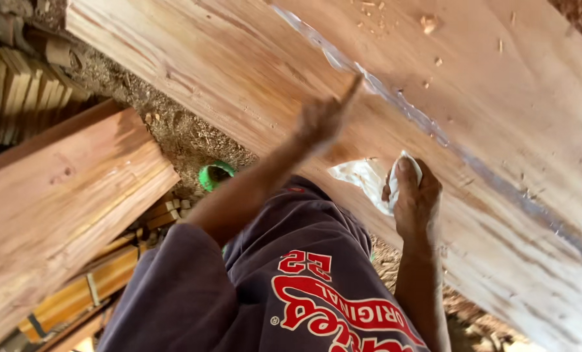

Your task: The person applies a white adhesive along the seam of a large wooden board using a white tube. They squeeze the tube to dispense glue and then use their finger to spread it along the joint. The person works along the length of the seam, ensuring coverage.

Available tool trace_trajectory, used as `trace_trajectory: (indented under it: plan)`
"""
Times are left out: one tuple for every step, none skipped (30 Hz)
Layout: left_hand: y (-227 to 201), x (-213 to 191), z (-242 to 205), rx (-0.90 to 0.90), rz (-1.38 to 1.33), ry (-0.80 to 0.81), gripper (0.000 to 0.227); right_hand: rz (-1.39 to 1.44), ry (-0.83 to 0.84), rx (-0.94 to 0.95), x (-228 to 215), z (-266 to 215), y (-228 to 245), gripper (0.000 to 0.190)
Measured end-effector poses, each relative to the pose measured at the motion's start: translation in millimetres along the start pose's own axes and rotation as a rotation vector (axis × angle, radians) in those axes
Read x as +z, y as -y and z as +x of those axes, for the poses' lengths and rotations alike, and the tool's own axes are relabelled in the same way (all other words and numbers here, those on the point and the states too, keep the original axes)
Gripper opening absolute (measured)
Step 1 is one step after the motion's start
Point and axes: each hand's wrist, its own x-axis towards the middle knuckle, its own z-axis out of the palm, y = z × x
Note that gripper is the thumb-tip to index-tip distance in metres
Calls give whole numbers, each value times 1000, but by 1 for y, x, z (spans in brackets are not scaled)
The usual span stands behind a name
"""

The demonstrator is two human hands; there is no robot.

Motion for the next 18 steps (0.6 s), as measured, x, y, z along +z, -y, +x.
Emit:
trace_trajectory:
  plan:
    - [22, -5, 7, 23, 185, -190, 73, -6, -16, 71, -1, -1, 3, 40]
    - [42, -8, 12, 50, 371, -373, 71, -12, -40, 147, -3, -5, 6, 34]
    - [49, -20, 15, 39, 370, -378, 71, -18, -31, 142, -5, -4, 2, 34]
    - [57, -31, 17, -40, 372, -331, 73, -2, -30, 132, -7, -5, -2, 34]
    - [64, -43, 20, -118, 374, -283, 76, 14, -30, 123, -8, -5, -5, 34]
    - [62, -46, 18, -122, 379, -288, 76, 18, -25, 117, -7, -5, -6, 34]
    - [61, -48, 17, -159, 363, -236, 78, 25, -25, 113, -5, -4, -7, 35]
    - [55, -47, 16, -194, 340, -181, 80, 26, -29, 115, -7, -4, -8, 35]
    - [40, -34, 10, -194, 337, -181, 80, 24, -29, 115, -8, -4, -9, 35]
    - [27, -22, 2, -136, 268, -142, 78, 25, -27, 116, -7, -4, -9, 35]
    - [15, -10, -5, -79, 199, -103, 76, 27, -25, 118, -6, -4, -9, 35]
    - [14, -4, -7, -80, 198, -102, 76, 26, -24, 119, -6, -5, -10, 35]
    - [12, 2, -10, -70, 48, -5, 71, 42, -46, 74, -6, -6, -11, 39]
    - [12, 7, -12, -59, -98, 92, 69, 61, -70, 29, -5, -7, -12, 44]
    - [33, 14, -4, -58, -97, 93, 69, 63, -70, 30, -5, -6, -12, 44]
    - [52, 22, 2, -23, 221, -86, 64, 67, -63, 54, -7, -8, -13, 41]
    - [69, 31, 9, -7, 540, -273, 64, 73, -57, 77, -10, -10, -14, 38]
    - [70, 4, 10, 3, 541, -272, 64, 76, -66, 79, -11, -10, -17, 38]
